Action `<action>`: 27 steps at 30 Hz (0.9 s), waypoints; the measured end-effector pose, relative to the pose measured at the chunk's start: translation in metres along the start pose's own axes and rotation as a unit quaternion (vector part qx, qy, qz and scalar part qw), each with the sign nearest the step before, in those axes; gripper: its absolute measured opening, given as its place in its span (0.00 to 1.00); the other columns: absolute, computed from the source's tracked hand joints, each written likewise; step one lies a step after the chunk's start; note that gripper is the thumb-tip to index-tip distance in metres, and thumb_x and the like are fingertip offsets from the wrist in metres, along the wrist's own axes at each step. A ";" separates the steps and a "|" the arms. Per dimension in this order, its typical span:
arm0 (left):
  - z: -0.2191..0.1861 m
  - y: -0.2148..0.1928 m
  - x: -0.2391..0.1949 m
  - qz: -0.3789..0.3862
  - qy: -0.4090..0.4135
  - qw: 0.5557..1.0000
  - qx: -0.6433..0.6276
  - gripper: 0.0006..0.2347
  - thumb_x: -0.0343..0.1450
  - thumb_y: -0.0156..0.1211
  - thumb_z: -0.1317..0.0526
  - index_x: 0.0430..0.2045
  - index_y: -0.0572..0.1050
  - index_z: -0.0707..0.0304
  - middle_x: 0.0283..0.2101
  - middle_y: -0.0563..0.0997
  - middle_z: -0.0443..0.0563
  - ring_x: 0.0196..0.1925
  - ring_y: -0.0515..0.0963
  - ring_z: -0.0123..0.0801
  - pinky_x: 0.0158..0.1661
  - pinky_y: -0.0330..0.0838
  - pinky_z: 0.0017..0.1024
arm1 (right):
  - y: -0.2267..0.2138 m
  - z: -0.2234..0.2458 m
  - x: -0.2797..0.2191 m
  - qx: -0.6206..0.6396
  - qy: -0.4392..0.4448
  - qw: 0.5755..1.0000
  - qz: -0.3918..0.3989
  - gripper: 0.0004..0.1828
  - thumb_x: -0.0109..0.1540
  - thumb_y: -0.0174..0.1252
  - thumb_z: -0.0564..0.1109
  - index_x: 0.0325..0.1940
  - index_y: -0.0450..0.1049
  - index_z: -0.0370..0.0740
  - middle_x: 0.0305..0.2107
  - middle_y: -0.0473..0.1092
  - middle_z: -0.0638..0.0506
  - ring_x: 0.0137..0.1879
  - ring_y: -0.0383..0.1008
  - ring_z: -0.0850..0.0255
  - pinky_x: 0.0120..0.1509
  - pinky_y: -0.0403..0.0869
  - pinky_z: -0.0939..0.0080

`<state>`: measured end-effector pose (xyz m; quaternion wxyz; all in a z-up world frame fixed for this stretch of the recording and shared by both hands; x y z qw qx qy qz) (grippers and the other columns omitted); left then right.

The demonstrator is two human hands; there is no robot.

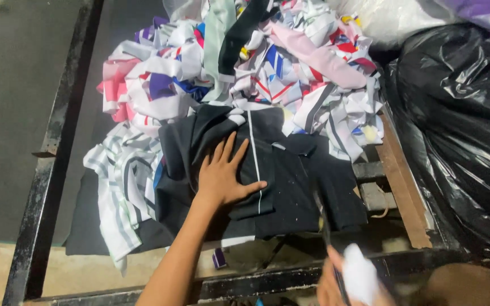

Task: Cutting strips of black fabric from a larger piece using scissors on a workbench in a factory setting.

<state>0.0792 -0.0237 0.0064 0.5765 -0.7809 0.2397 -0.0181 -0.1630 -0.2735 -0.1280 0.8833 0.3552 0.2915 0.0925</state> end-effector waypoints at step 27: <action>-0.046 0.016 -0.008 -0.196 0.228 0.953 0.040 0.35 0.73 0.49 0.45 0.77 0.48 0.50 0.80 0.45 0.57 0.81 0.45 0.48 0.72 0.40 0.56 | 0.105 0.142 -0.054 -0.352 -0.096 0.728 -0.580 0.20 0.67 0.59 0.54 0.38 0.85 0.35 0.30 0.82 0.46 0.40 0.79 0.58 0.46 0.70 0.57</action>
Point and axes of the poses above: each hand's wrist, its own x-axis towards the middle knuckle, its own y-axis out of the palm, z = x × y, the point moved 8 cm from there along x, towards the middle knuckle
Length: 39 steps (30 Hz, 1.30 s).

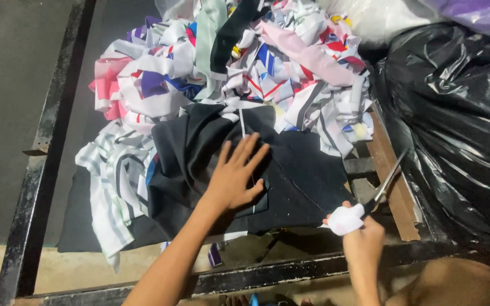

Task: Cutting strips of black fabric from a larger piece using scissors on a workbench in a factory setting.

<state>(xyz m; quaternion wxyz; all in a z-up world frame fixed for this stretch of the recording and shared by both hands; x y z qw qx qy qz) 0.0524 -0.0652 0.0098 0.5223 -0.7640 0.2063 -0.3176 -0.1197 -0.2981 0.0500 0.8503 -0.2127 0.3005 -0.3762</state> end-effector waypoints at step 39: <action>0.026 0.010 -0.002 0.102 -0.152 0.983 -0.002 0.50 0.67 0.37 0.23 0.75 0.43 0.65 0.80 0.41 0.52 0.81 0.38 0.41 0.70 0.48 0.50 | 0.128 -0.021 -0.032 0.193 0.048 0.848 0.492 0.28 0.71 0.48 0.52 0.19 0.65 0.38 0.13 0.67 0.40 0.15 0.62 0.59 0.42 0.75 0.56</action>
Point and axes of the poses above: each hand's wrist, its own x-axis towards the middle knuckle, its own y-axis out of the palm, z = x × y, the point moved 8 cm from there along x, towards the middle knuckle
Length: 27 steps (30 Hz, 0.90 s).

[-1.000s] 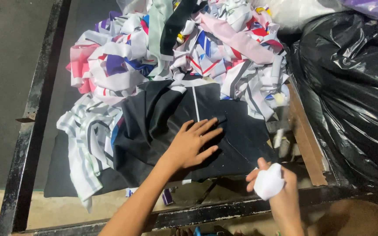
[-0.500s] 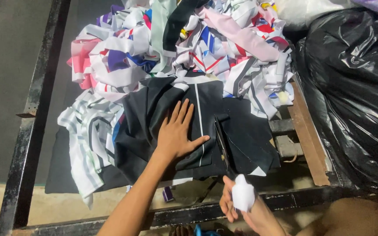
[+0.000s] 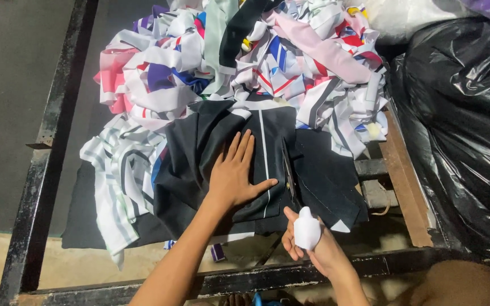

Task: Cutting strips of black fabric from a larger piece using scissors on a workbench in a factory setting.

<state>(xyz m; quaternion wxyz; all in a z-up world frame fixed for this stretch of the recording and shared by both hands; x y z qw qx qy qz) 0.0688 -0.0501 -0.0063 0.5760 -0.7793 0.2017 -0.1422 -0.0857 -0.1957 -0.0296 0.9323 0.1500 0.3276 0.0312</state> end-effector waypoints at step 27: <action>0.000 0.000 0.000 -0.022 0.007 1.000 0.012 0.51 0.67 0.41 0.22 0.75 0.44 0.66 0.80 0.42 0.52 0.81 0.40 0.42 0.68 0.52 0.49 | 0.029 0.038 0.005 -0.087 0.018 0.992 -0.090 0.38 0.66 0.58 0.59 0.07 0.62 0.34 0.04 0.61 0.44 0.12 0.56 0.62 0.35 0.64 0.58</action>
Point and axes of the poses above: each hand's wrist, its own x-axis towards the middle knuckle, its own y-axis out of the palm, z = x × y, the point moved 8 cm from there along x, towards the middle knuckle
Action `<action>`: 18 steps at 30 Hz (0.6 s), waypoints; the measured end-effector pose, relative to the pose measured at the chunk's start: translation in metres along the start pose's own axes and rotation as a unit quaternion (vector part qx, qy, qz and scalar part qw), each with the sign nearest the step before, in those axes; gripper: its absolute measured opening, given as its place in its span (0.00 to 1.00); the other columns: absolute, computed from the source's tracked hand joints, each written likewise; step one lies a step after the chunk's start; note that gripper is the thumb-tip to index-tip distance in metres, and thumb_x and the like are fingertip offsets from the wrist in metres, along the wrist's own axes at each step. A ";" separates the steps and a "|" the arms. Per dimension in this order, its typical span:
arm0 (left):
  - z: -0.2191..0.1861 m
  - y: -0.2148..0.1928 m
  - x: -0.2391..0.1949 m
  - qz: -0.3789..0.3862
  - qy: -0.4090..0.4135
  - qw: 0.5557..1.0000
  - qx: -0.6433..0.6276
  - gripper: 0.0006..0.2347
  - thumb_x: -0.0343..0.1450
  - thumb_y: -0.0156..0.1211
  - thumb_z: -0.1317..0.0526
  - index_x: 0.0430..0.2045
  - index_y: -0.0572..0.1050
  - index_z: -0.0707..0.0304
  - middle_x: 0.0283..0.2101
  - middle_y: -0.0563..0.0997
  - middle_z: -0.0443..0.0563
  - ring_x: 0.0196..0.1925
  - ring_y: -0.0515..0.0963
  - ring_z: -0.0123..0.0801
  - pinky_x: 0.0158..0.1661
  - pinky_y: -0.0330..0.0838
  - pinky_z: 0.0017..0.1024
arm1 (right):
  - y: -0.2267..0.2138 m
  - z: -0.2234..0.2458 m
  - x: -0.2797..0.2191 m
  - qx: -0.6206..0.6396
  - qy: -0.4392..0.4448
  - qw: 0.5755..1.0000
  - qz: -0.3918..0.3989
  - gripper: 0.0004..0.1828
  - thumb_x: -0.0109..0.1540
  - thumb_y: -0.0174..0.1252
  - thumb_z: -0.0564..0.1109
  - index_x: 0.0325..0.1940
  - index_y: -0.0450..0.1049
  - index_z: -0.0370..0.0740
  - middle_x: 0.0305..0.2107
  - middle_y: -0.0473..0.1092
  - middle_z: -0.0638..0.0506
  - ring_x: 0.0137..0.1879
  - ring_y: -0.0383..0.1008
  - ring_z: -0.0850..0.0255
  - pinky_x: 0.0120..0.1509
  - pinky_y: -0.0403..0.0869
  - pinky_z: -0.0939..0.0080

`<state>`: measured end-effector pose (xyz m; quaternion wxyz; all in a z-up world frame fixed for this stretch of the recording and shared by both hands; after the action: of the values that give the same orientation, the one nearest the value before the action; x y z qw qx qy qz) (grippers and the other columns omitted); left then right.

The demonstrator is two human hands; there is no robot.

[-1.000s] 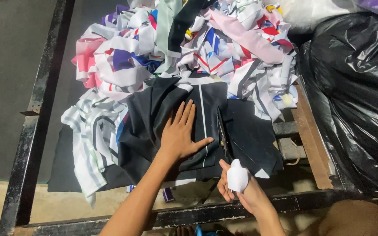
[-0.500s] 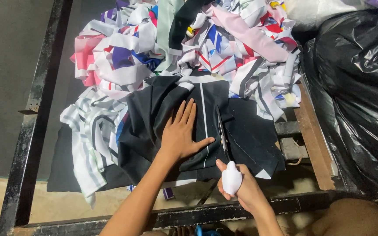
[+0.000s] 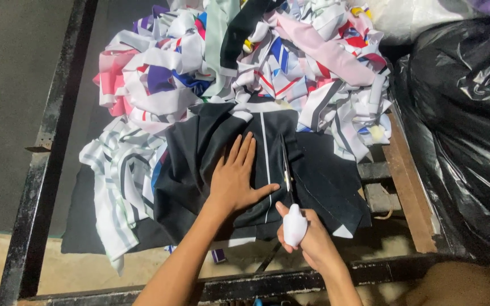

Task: Cutting strips of black fabric from a larger piece using scissors on a workbench in a factory setting.

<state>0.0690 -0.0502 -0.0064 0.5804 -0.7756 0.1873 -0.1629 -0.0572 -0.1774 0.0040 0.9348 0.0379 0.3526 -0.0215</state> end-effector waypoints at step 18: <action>-0.001 0.000 0.001 -0.002 0.007 1.000 -0.003 0.51 0.67 0.42 0.23 0.75 0.44 0.66 0.80 0.43 0.53 0.81 0.40 0.43 0.69 0.49 0.52 | -0.010 -0.023 0.029 0.139 -0.041 0.988 0.061 0.13 0.67 0.55 0.49 0.44 0.66 0.36 0.13 0.66 0.44 0.14 0.59 0.64 0.30 0.66 0.66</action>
<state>0.0697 -0.0516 -0.0056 0.5764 -0.7764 0.1907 -0.1688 -0.0509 -0.1855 -0.0327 0.9337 0.1881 0.3042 -0.0149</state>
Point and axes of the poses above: each hand's wrist, its own x-axis towards the middle knuckle, its own y-axis out of the palm, z = x × y, the point moved 8 cm from there along x, towards the middle knuckle
